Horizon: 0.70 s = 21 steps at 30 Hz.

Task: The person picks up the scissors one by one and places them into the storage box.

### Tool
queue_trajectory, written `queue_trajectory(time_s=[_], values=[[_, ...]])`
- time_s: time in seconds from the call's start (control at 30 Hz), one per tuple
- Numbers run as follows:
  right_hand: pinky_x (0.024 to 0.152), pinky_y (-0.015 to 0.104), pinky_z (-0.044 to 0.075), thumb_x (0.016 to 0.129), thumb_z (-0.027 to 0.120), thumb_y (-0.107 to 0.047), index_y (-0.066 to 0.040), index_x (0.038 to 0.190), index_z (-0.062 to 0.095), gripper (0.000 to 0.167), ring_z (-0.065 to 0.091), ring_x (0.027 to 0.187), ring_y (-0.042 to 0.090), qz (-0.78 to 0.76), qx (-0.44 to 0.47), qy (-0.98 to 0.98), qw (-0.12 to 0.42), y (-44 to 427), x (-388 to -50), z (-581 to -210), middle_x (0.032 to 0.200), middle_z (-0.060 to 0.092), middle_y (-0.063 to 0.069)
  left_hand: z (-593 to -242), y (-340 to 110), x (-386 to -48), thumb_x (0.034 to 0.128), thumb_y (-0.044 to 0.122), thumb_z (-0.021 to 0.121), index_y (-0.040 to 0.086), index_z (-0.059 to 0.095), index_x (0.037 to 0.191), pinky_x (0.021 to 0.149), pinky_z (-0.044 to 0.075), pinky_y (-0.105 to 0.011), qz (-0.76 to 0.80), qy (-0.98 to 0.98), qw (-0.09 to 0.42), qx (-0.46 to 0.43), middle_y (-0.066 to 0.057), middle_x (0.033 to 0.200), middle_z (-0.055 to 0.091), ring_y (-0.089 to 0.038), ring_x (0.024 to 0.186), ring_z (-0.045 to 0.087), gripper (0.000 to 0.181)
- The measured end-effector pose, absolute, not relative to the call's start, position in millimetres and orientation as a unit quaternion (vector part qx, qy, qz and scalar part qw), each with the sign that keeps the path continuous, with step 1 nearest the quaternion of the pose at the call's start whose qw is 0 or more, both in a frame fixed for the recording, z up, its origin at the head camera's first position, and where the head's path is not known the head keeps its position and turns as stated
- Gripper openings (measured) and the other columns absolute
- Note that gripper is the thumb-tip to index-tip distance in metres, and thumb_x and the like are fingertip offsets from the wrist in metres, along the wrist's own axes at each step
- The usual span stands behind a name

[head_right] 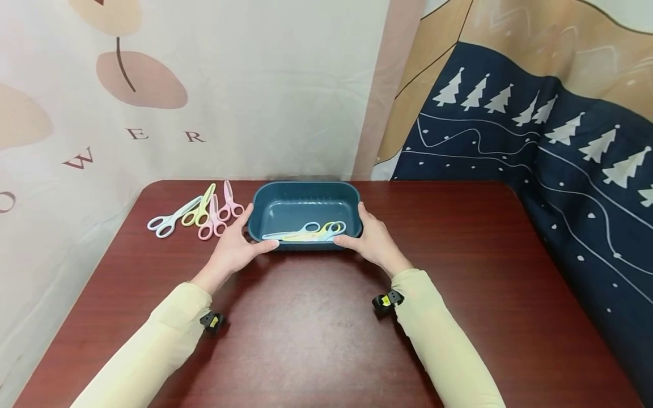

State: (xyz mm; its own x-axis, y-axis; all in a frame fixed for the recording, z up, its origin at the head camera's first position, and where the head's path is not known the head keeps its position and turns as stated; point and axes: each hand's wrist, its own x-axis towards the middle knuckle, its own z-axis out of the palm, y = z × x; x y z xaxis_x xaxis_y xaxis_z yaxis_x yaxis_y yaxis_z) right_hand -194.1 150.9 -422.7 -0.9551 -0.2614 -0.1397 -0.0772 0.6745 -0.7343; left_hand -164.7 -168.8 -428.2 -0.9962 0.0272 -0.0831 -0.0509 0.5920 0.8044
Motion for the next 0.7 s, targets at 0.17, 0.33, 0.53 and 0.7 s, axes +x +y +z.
queue_trajectory(time_s=[0.17,0.33,0.53,0.7], values=[[0.117,0.059,0.037,0.089,0.08,-0.043,0.001,0.164,0.012,0.11,0.035,0.148,0.039,-0.386,-0.099,0.909,0.125,151.5,-195.4,-420.1,0.168,0.023,0.022,-428.0,-169.9,-163.7,0.083,0.036,0.087,0.009,0.018,0.166,0.119,0.037,-0.049,0.451,0.891,0.042,-0.004,-0.02,0.165,0.034,-0.034,0.147,0.041,0.112],[0.116,0.06,0.037,0.088,0.081,-0.042,0.0,0.164,0.013,0.11,0.036,0.147,0.04,-0.389,-0.091,0.908,0.128,151.5,-195.8,-419.0,0.168,0.024,0.021,-426.5,-169.0,-164.3,0.0832,0.036,0.087,0.008,0.018,0.166,0.121,0.034,-0.049,0.446,0.894,0.04,-0.002,-0.019,0.166,0.032,-0.034,0.15,0.037,0.111],[0.116,0.06,0.036,0.089,0.082,-0.039,-0.001,0.164,0.013,0.109,0.037,0.146,0.039,-0.395,-0.08,0.906,0.132,149.2,-195.1,-418.9,0.168,0.024,0.021,-425.8,-169.7,-163.9,0.0836,0.036,0.087,0.007,0.018,0.166,0.121,0.034,-0.048,0.444,0.895,0.04,0.002,-0.02,0.166,0.031,-0.034,0.149,0.038,0.111],[0.117,0.06,0.036,0.091,0.08,-0.039,0.0,0.164,0.009,0.109,0.037,0.146,0.04,-0.382,-0.078,0.909,0.147,147.1,-196.0,-413.8,0.169,0.023,0.022,-424.6,-170.6,-164.5,0.0834,0.036,0.087,0.006,0.018,0.165,0.121,0.033,-0.049,0.44,0.897,0.041,0.007,-0.02,0.166,0.03,-0.035,0.15,0.037,0.111]])
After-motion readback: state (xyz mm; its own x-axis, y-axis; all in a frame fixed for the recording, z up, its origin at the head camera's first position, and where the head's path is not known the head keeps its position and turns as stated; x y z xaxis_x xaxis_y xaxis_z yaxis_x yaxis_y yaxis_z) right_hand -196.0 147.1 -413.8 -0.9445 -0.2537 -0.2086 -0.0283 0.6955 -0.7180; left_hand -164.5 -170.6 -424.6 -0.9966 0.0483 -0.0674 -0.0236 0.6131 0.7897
